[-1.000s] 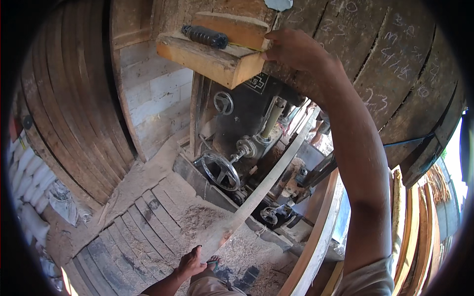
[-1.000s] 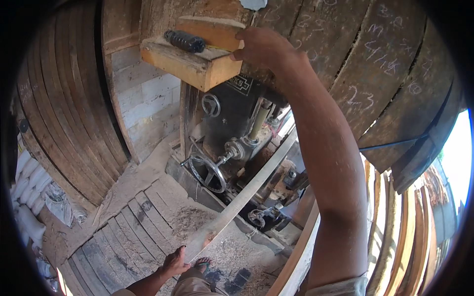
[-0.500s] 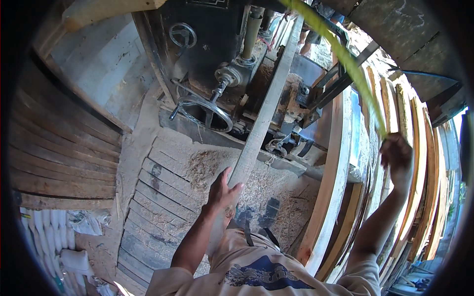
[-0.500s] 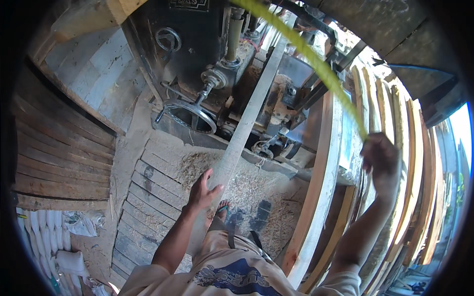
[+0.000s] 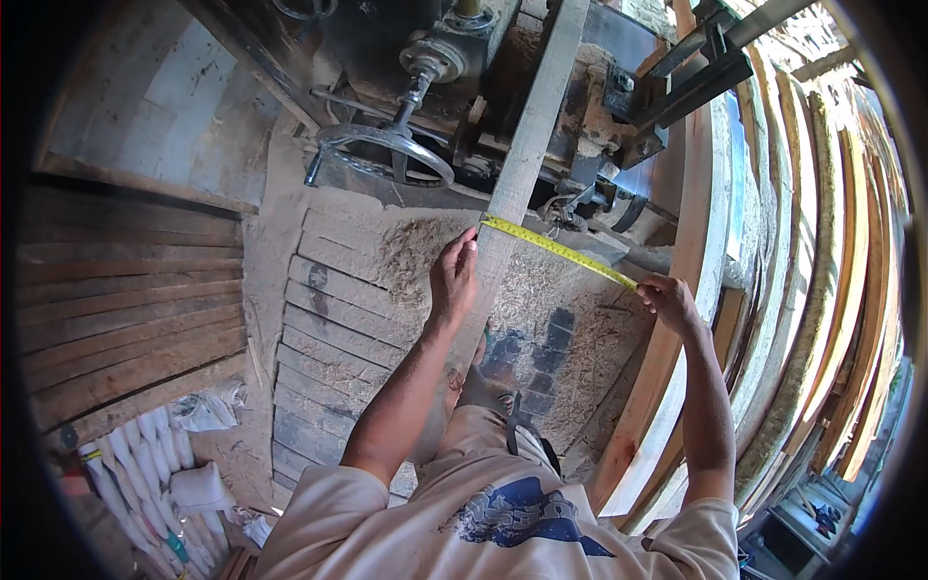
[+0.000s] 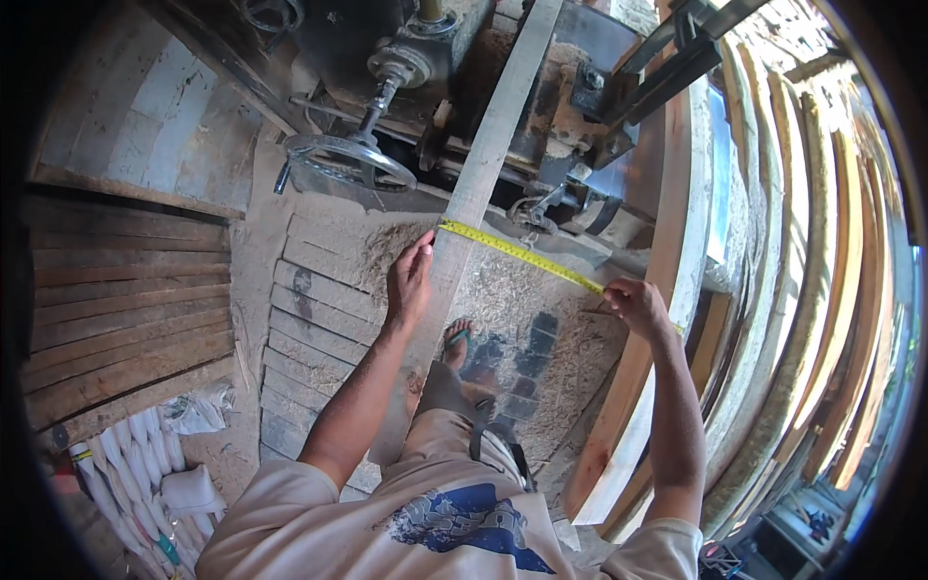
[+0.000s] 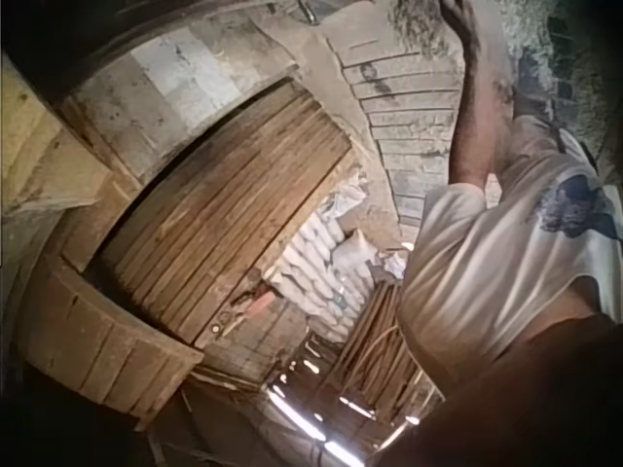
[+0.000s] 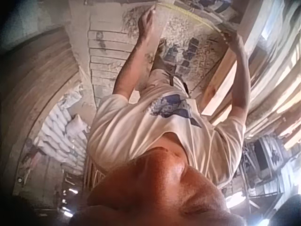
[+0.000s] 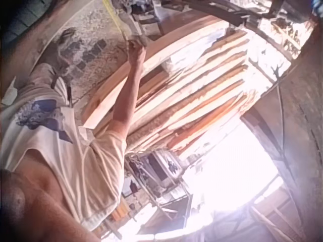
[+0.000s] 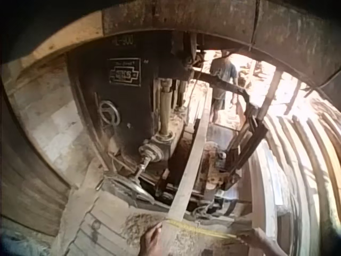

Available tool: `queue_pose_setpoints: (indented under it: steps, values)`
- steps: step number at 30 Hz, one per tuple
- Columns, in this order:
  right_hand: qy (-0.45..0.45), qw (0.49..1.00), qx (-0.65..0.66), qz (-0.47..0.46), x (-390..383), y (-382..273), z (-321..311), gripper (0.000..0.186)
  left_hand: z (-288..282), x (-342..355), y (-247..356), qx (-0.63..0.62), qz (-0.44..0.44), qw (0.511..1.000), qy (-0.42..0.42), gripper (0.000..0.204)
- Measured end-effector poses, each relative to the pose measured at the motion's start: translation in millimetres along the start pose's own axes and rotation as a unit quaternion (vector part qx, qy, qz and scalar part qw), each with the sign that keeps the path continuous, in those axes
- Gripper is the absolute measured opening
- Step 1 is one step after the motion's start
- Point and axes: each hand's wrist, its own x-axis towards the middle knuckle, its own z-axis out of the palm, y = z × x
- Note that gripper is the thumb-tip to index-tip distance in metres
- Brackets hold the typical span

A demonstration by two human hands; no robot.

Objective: The person saws long pieces of wood using a large industrial table saw. They measure the wood with a tape measure, adjust the saw machine controls, and feed the wood through the blade by hand.

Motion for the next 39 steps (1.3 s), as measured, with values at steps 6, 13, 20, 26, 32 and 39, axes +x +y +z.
queue_pose_setpoints:
  steps: [6, 13, 20, 26, 32, 39]
  values:
    - [0.008, 0.995, -0.095, -0.037, 3.0, -0.5, -10.8, 0.012, 5.9, 13.2, 14.7, 0.139, 0.013, 0.990, -0.024, 0.045]
    - [0.065, 0.977, -0.152, -0.132, 12.5, 14.7, 4.0, 0.008, 4.5, 12.8, 15.4, 0.183, 0.075, 0.979, -0.050, 0.044]
    - [0.066, 0.982, -0.133, -0.115, 11.0, 17.9, 6.2, 0.008, 8.8, 13.4, 13.3, 0.190, 0.098, 0.976, -0.045, 0.043]
    - [0.077, 0.980, -0.107, -0.149, 9.4, 7.8, 0.0, 0.005, 2.3, 3.9, 2.7, 0.133, 0.037, 0.989, -0.057, 0.059]
    - [0.214, 0.922, 0.186, -0.263, -60.4, -53.5, -64.4, 0.014, -61.1, -93.8, 16.0, 0.175, -0.014, 0.974, -0.140, 0.105]
    - [0.431, 0.776, -0.037, -0.458, -126.3, -328.1, -189.7, 0.011, -73.0, -176.6, 9.1, 0.228, 0.077, 0.970, -0.008, 0.060]
